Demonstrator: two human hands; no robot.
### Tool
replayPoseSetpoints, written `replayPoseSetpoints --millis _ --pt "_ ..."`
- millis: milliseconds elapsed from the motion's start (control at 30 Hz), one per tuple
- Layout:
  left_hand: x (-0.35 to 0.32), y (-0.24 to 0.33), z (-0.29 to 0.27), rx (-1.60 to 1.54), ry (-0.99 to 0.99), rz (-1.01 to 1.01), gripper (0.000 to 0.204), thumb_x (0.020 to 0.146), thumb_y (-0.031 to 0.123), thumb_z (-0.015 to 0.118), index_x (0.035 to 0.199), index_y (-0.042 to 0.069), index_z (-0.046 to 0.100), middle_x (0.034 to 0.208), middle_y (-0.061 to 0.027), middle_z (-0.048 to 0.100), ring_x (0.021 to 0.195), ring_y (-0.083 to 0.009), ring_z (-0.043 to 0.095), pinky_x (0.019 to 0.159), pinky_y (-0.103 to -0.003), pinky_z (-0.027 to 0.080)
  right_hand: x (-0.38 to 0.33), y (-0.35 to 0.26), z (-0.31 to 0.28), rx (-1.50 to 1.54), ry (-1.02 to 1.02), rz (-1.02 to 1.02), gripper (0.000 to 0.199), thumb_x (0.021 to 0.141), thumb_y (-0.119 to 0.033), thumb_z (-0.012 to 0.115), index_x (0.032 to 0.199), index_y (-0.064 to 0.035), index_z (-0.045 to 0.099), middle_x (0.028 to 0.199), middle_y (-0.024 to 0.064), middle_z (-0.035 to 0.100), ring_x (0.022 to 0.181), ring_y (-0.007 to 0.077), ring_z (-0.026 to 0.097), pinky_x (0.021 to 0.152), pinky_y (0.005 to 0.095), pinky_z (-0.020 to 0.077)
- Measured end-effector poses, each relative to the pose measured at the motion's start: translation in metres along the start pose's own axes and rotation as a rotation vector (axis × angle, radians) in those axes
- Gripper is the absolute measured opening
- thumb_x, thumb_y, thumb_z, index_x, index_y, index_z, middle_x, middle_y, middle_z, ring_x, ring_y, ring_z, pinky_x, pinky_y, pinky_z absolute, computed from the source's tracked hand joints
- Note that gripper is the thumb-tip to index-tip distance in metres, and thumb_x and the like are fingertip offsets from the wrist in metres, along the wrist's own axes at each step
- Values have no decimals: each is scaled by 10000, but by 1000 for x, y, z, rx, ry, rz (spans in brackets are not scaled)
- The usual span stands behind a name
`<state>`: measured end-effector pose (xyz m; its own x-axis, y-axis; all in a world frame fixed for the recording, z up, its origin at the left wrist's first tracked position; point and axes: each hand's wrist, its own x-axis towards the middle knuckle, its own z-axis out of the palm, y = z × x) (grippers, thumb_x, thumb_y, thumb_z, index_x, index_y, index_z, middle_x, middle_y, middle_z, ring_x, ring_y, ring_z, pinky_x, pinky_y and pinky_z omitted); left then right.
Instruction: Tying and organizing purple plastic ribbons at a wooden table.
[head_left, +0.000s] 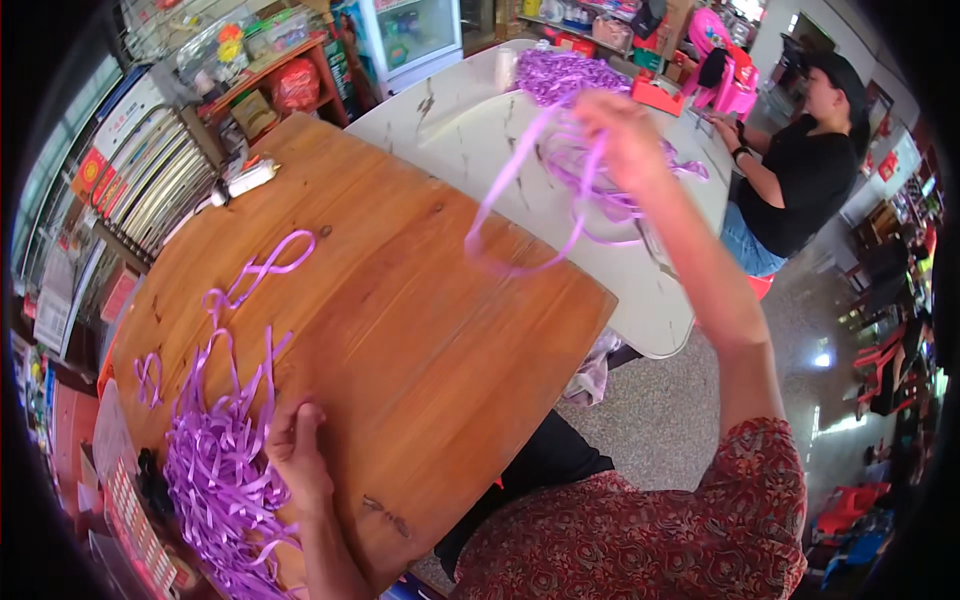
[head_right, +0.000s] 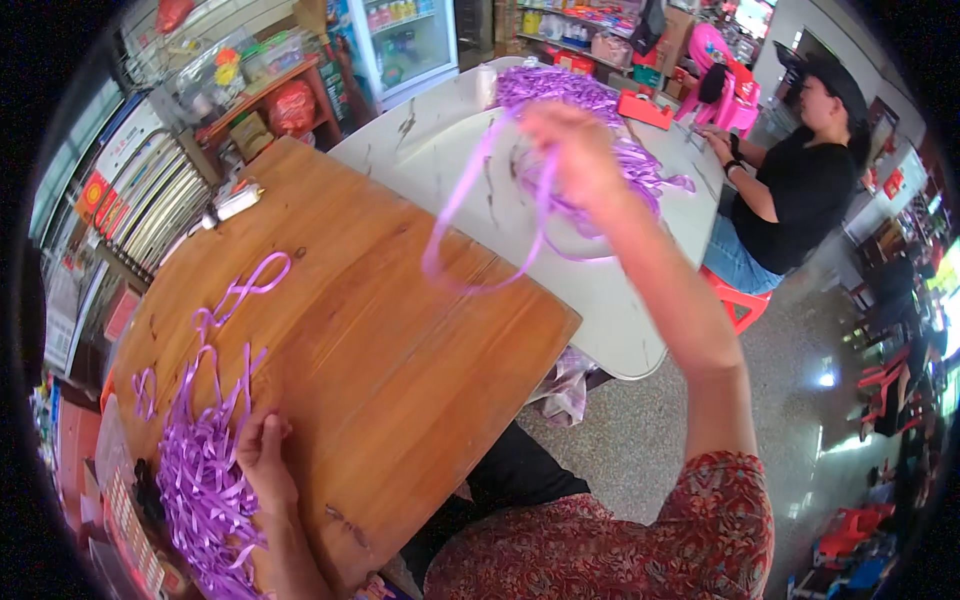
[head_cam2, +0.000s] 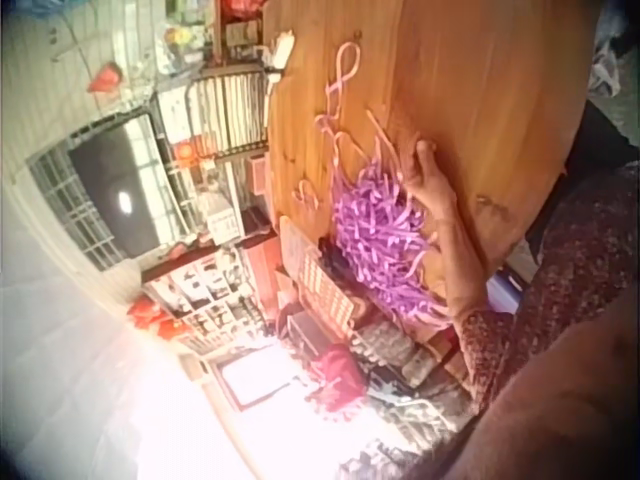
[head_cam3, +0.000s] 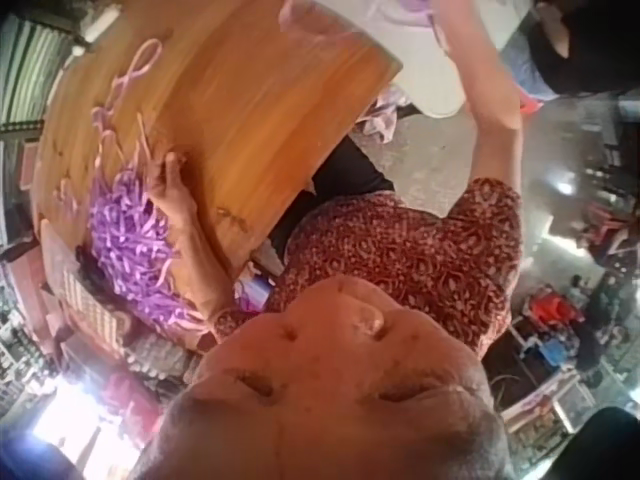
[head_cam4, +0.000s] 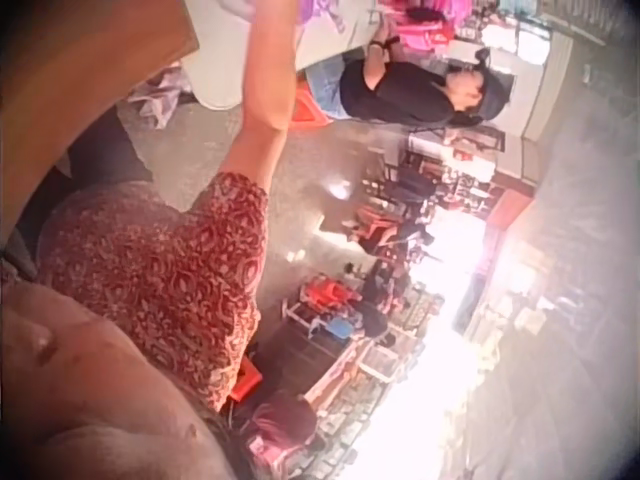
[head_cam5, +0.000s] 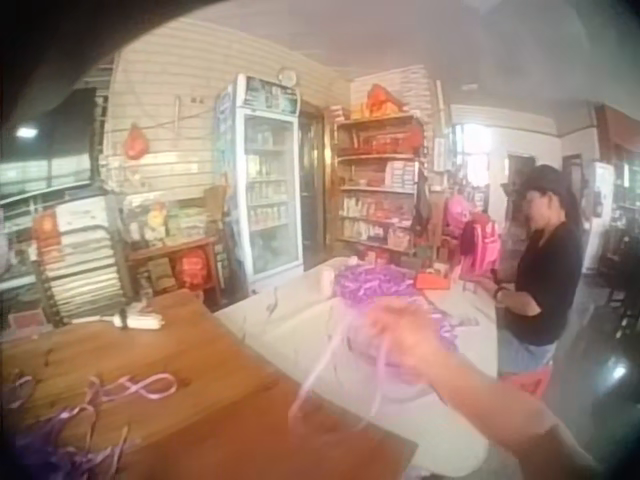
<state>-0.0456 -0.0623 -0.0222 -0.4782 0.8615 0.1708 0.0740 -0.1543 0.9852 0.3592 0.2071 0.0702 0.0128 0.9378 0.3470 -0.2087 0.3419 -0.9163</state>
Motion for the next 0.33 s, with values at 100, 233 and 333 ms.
replayPoseSetpoints --millis 100,233,333 --pt "-3 4 13 411 -74 320 68 838 18 597 892 4 637 753 -67 592 701 -179 559 652 -278 440 45 -21 -68 -944 219 -493 379 840 -247 653 1162 -53 605 1061 114 647 988 209 590 858 289 438" --pt "-3 9 23 806 -288 733 141 712 12 689 841 40 640 751 -99 590 692 -280 565 618 -372 445 30 -19 -72 -1619 225 -889 521 770 -182 693 1254 -82 527 1229 180 542 1120 329 532 934 390 428" --pt "-7 8 20 809 -391 740 171 707 28 711 865 43 645 800 -94 611 736 -286 579 651 -381 460 27 19 -35 -1379 -22 -827 496 794 -185 678 1254 -77 528 1235 164 549 1132 302 534 960 389 417"
